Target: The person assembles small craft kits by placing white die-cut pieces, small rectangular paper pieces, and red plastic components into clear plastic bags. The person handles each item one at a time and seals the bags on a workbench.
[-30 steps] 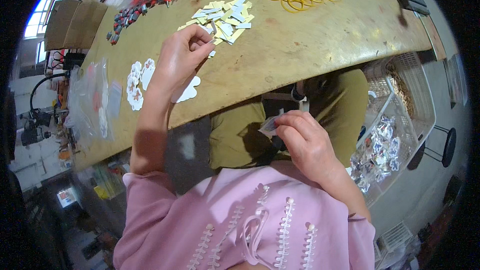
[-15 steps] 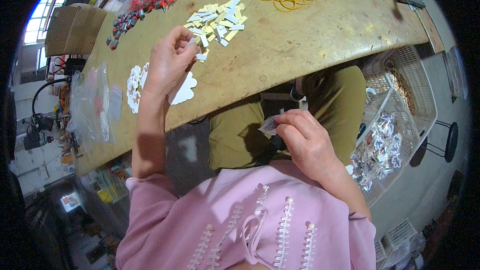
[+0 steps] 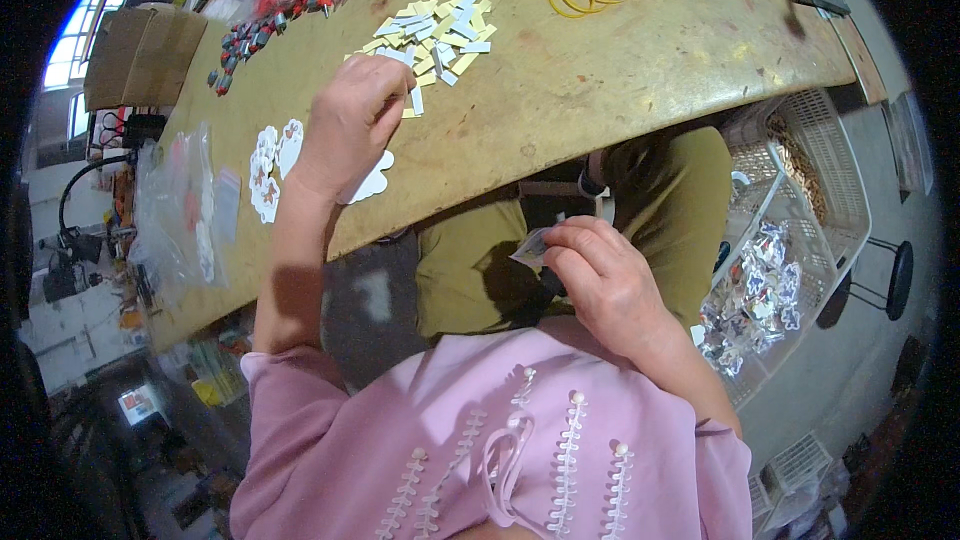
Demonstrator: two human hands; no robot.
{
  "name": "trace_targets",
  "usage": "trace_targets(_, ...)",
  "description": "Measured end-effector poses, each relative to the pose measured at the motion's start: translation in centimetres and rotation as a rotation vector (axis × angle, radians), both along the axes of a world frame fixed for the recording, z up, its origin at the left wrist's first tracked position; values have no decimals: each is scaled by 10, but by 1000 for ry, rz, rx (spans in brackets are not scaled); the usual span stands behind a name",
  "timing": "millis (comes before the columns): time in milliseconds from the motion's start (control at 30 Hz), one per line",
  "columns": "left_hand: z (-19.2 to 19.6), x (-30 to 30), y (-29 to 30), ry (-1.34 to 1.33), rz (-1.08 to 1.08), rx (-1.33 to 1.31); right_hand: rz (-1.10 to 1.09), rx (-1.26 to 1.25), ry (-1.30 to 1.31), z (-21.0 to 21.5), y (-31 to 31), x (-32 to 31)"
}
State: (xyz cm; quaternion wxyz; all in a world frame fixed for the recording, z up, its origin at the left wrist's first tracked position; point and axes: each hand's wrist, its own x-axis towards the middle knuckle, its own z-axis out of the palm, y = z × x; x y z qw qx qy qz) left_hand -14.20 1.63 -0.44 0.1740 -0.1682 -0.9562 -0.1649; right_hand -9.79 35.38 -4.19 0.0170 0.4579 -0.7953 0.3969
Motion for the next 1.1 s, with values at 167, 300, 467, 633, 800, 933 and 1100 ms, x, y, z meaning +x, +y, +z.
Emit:
trace_targets(167, 2, 0, -9, -255, 111, 307, -24, -17, -3, 0, 0, -2)
trace_targets(300, 5, -2, -11, -494, 277, 654, -38, -21, 6, 1, 1, -1)
trace_targets(467, 1, 1, 1, -346, 352, 689, -53, -7, 50, 6, 5, -2)
trace_targets(633, 29, 38, 49, -342, 280, 725, -42, -10, 80, 8, 2, -4)
trace_targets(800, 36, 83, 105, -332, -12, 510, -26, -28, 140, 11, -5, -2)
trace_targets(933, 23, 91, 117, -283, -43, 353, 6, -59, 135, 14, -11, 2)
trace_targets(1100, 20, 96, 120, -307, 16, 332, 13, -64, 109, 9, -12, 5)
